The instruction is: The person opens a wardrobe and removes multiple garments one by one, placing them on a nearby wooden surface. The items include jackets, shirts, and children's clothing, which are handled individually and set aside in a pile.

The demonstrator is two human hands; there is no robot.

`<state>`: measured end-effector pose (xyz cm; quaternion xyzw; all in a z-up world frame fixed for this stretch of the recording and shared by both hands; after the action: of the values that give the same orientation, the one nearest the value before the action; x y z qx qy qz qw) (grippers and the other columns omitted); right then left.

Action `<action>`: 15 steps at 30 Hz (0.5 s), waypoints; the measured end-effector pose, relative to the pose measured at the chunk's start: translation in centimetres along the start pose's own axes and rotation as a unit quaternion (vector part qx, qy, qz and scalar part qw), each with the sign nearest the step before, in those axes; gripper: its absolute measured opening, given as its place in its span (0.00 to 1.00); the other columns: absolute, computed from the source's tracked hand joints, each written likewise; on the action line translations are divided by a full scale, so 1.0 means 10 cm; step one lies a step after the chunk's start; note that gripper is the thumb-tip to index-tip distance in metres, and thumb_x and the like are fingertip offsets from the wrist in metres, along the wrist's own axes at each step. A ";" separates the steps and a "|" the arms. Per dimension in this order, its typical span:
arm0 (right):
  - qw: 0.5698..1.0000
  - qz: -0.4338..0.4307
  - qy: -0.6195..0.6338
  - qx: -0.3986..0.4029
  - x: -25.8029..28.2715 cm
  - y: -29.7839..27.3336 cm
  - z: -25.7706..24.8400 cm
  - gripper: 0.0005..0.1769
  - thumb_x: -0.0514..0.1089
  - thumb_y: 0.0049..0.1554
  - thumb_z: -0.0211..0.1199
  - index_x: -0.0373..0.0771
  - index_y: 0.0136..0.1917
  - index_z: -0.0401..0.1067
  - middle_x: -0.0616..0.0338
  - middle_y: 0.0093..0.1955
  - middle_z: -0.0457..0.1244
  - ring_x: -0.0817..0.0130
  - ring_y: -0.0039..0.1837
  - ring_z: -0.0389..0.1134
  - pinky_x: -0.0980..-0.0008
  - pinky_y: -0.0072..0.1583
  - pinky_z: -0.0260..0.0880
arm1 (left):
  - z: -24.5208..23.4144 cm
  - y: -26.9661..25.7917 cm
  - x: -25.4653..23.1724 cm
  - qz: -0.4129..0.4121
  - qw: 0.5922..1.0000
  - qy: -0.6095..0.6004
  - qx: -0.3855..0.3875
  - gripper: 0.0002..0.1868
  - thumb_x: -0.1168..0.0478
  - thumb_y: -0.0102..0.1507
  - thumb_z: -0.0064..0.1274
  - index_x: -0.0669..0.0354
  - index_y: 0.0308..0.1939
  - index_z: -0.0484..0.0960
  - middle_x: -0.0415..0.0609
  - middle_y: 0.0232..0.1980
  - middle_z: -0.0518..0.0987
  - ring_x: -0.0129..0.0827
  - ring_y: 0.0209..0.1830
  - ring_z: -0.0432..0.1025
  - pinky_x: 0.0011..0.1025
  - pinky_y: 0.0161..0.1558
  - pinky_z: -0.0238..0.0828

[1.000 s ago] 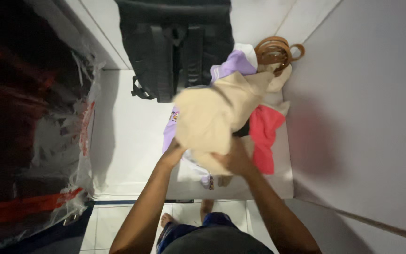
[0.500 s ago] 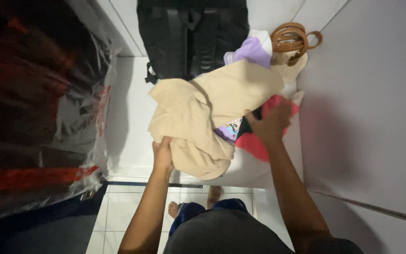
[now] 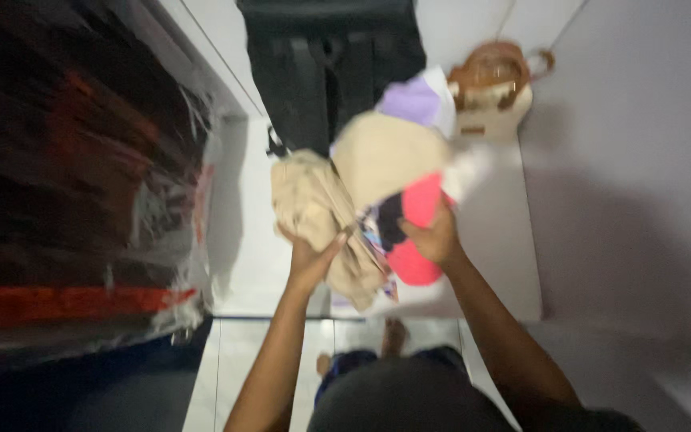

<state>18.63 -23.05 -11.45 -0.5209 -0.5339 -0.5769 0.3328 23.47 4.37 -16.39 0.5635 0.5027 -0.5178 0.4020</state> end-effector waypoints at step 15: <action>0.930 -0.049 -0.133 0.340 0.93 -0.46 1.12 0.53 0.44 0.47 0.72 0.37 0.80 0.50 0.38 0.67 0.63 0.46 0.63 0.68 0.56 0.61 0.68 | -0.10 0.02 -0.02 -0.063 0.987 -0.114 -0.090 0.31 0.67 0.61 0.57 0.73 0.68 0.68 0.59 0.64 0.76 0.40 0.59 0.74 0.35 0.56 0.74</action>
<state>14.86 -9.68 -5.02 -0.4218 -0.7623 -0.3018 0.3872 23.90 5.27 -16.05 0.4293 0.5330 -0.5556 0.4721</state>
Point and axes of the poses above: each hand's wrist, its own y-axis towards the middle knuckle, its own z-axis out of the palm, x = y × z, the point moved 8 cm from there along y, towards the middle knuckle
